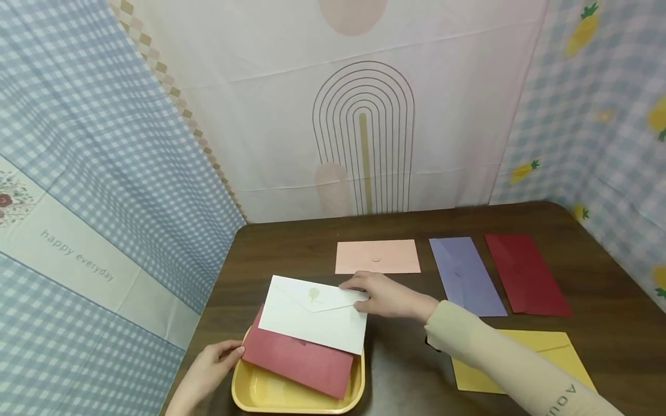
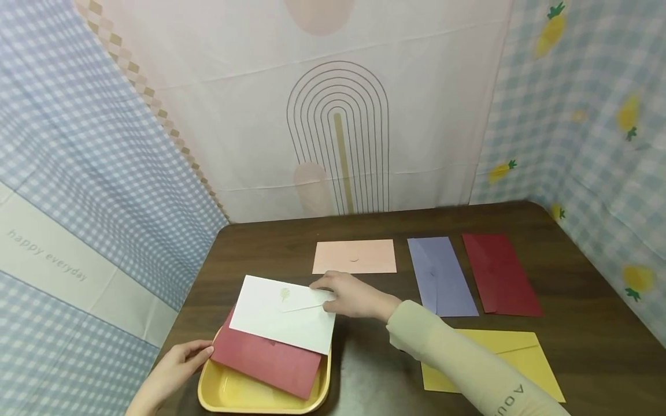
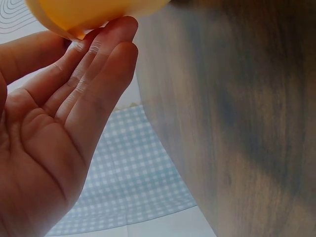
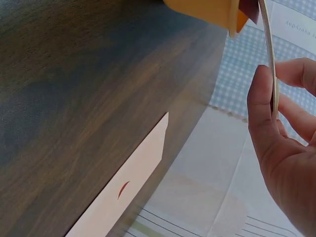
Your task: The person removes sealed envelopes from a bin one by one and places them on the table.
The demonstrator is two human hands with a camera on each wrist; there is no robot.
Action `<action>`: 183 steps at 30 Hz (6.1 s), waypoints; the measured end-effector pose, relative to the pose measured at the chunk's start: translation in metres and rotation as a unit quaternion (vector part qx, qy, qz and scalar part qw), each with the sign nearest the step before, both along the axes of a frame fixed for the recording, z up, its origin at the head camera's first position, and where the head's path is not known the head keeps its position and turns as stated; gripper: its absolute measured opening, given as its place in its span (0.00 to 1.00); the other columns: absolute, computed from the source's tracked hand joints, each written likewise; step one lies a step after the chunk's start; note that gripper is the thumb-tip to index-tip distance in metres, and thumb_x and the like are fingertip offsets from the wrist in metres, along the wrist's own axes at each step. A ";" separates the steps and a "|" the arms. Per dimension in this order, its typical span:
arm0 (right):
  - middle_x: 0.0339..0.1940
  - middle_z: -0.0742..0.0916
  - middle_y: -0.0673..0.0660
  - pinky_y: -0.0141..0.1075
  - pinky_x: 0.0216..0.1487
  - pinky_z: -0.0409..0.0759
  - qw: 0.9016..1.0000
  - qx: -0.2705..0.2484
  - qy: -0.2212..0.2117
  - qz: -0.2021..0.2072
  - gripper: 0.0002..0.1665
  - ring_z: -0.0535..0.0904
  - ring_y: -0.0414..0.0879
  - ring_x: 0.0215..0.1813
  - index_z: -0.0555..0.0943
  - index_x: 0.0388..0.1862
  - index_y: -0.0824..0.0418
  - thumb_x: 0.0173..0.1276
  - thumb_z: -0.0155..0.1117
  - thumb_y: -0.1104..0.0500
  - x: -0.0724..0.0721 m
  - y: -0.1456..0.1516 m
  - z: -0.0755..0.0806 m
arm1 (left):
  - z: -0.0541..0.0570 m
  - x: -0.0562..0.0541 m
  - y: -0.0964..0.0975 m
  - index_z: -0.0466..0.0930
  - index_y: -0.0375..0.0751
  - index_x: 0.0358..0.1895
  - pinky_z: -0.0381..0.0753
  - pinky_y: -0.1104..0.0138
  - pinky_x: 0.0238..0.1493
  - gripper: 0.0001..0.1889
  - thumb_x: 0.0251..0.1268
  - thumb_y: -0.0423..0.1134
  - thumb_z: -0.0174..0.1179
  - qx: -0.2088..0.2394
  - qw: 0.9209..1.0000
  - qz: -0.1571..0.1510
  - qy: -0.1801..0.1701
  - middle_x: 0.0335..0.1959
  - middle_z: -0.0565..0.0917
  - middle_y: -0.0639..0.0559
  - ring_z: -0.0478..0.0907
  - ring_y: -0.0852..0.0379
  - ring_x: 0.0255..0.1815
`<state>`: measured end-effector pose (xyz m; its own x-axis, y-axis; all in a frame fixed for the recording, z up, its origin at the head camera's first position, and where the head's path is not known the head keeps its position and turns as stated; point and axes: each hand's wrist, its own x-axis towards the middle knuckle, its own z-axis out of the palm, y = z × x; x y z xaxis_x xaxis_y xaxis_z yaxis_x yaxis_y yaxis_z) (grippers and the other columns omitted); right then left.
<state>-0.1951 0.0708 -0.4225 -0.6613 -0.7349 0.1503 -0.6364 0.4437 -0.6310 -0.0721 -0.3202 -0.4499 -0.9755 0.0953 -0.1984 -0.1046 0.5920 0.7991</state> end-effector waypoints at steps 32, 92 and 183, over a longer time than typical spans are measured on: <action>0.55 0.84 0.58 0.47 0.51 0.79 0.996 0.023 0.013 -0.081 0.26 0.79 0.54 0.56 0.81 0.62 0.64 0.64 0.64 0.74 -0.027 0.081 0.012 | 0.003 0.000 0.001 0.74 0.16 0.59 0.87 0.62 0.43 0.24 0.77 0.39 0.56 0.014 1.000 -0.003 -0.022 0.49 0.84 0.34 0.84 0.43 0.49; 0.59 0.83 0.68 0.48 0.53 0.78 0.984 0.051 -0.090 -0.147 0.26 0.76 0.64 0.63 0.80 0.59 0.69 0.62 0.55 0.78 -0.037 0.101 -0.056 | 0.002 0.000 0.000 0.74 0.17 0.59 0.87 0.61 0.43 0.24 0.77 0.40 0.56 0.010 1.000 0.004 -0.022 0.49 0.85 0.35 0.84 0.42 0.49; 0.41 0.82 0.49 0.27 0.39 0.77 1.000 -0.006 0.019 -0.011 0.08 0.77 0.36 0.37 0.87 0.44 0.58 0.72 0.63 0.64 0.027 -0.075 -0.046 | 0.005 0.002 -0.028 0.77 0.23 0.60 0.85 0.64 0.43 0.19 0.76 0.37 0.57 -0.066 0.991 0.115 -0.017 0.47 0.86 0.41 0.84 0.49 0.48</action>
